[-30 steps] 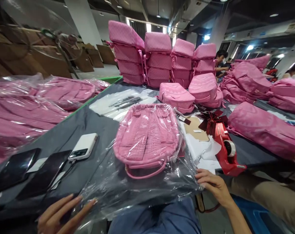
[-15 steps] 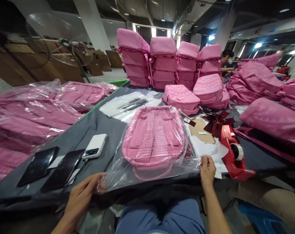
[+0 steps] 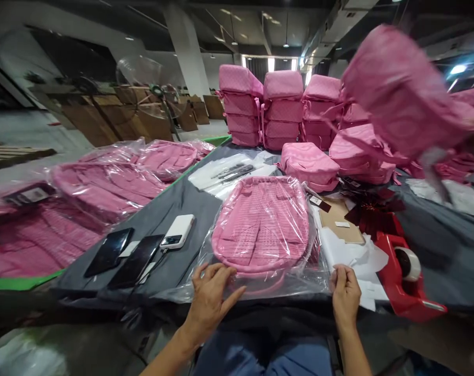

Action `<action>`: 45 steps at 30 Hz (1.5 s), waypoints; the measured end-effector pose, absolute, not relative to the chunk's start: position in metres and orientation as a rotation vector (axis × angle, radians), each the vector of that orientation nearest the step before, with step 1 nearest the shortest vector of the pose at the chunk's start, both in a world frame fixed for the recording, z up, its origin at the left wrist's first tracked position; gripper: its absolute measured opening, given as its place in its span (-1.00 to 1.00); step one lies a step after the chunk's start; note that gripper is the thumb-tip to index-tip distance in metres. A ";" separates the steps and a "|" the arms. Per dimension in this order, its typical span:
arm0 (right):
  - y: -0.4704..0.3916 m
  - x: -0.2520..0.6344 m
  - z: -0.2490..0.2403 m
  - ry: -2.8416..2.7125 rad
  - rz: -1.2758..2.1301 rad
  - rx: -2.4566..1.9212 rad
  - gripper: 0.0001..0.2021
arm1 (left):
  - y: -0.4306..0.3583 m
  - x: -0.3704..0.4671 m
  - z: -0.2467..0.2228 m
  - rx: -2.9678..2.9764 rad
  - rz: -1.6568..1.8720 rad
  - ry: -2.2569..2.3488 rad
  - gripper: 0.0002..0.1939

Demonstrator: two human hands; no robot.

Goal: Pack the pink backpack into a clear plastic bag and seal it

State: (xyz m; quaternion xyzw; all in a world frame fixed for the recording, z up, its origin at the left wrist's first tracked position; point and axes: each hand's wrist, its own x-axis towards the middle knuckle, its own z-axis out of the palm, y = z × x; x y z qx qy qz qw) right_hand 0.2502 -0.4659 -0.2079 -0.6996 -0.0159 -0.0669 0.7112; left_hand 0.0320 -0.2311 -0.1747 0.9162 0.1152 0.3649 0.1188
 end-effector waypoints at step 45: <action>-0.646 0.318 -0.154 0.302 -0.235 -2.067 -0.36 | -0.144 0.077 -0.189 2.350 0.560 0.498 -0.21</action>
